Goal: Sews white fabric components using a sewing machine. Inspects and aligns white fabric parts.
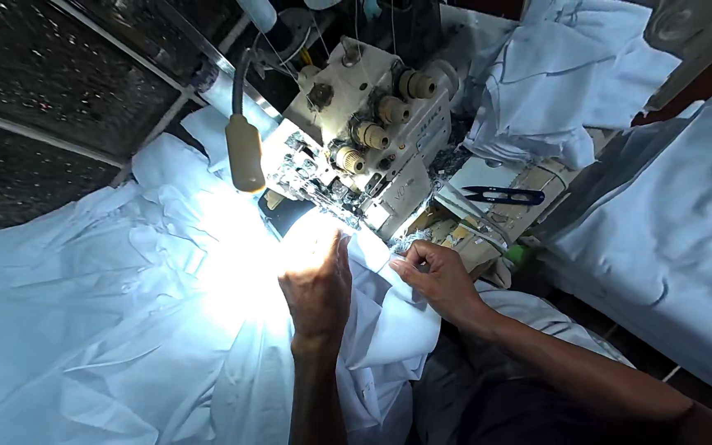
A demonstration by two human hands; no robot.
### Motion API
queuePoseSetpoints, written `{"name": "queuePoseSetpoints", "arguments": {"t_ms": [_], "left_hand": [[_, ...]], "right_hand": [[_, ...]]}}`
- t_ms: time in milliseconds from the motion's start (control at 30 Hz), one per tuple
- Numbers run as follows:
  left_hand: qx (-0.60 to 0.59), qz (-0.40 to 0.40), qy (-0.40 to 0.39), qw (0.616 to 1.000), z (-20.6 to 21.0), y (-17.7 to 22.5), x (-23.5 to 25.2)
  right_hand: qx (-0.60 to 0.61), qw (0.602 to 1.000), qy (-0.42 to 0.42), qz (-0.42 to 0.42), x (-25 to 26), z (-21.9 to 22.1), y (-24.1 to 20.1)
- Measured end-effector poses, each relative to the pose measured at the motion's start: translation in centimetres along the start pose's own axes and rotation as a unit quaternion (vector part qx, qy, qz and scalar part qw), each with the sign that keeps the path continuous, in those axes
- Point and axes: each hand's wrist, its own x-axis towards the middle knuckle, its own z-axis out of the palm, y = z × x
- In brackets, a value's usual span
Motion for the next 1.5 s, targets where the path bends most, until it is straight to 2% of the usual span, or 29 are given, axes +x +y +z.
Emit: {"name": "queuePoseSetpoints", "arguments": {"t_ms": [133,267,367,533,633,700,767,833,933,1033,1233,1267,1300,1333,1367,1400,1433,1500], "left_hand": [[-0.085,-0.007,-0.002,0.996,1.4,-1.3,-0.1],[-0.173,-0.072,-0.015,0.982,2.3,-2.3,-0.2],[-0.231,-0.106,-0.057,0.965,1.8,-2.9,0.4],[-0.251,-0.159,-0.138,0.945,0.1,-2.9,0.8],[-0.203,-0.228,-0.161,0.939,-0.4,-2.5,1.0],[-0.163,-0.217,-0.138,0.952,0.4,-2.7,1.6],[-0.132,-0.189,-0.078,0.97,1.9,-2.9,2.2],[-0.144,-0.184,-0.052,0.971,2.5,-3.1,1.0],[-0.197,-0.221,-0.078,0.952,3.0,-3.5,-0.5],[-0.114,-0.208,-0.053,0.97,2.8,-2.6,2.4],[-0.104,-0.196,-0.035,0.974,3.8,-3.9,3.3],[-0.077,-0.186,-0.001,0.979,5.3,-4.9,3.0],[-0.036,-0.155,0.087,0.983,8.0,-6.5,2.4],[-0.019,-0.137,0.136,0.981,9.3,-7.2,2.4],[-0.022,-0.163,0.089,0.982,7.8,-6.4,2.9],[-0.048,-0.202,0.003,0.978,4.9,-4.9,3.9],[-0.062,-0.216,-0.014,0.974,3.5,-4.1,4.2],[-0.097,-0.192,0.034,0.976,2.5,-3.7,2.8]], "right_hand": [[0.007,1.0,-0.003,0.004,0.0,0.0,0.2],[0.026,1.0,-0.003,-0.003,-0.1,-0.1,0.5],[-0.001,1.0,-0.007,-0.028,-0.2,-0.5,0.7],[-0.105,0.978,-0.005,-0.178,-1.3,-1.4,1.0],[-0.179,0.952,0.013,-0.249,-0.7,-1.0,0.3],[-0.244,0.924,0.038,-0.292,0.4,-0.4,-0.4],[-0.305,0.893,0.052,-0.327,1.6,0.0,-1.0],[-0.359,0.865,0.063,-0.345,1.9,0.3,-1.3],[-0.41,0.834,0.081,-0.361,1.7,0.6,-1.2],[-0.435,0.811,0.099,-0.38,1.6,0.7,-0.9],[-0.473,0.776,0.119,-0.4,1.8,1.0,-1.1],[-0.475,0.774,0.122,-0.402,1.9,1.0,-1.0],[-0.477,0.772,0.122,-0.402,2.0,1.1,-1.0],[-0.479,0.771,0.122,-0.403,2.2,1.1,-1.0],[-0.481,0.77,0.119,-0.402,2.3,1.1,-1.1],[-0.482,0.77,0.117,-0.401,2.4,1.1,-1.3],[-0.484,0.771,0.114,-0.399,2.4,1.0,-1.3],[-0.48,0.772,0.112,-0.401,2.5,0.9,-1.3]]}}
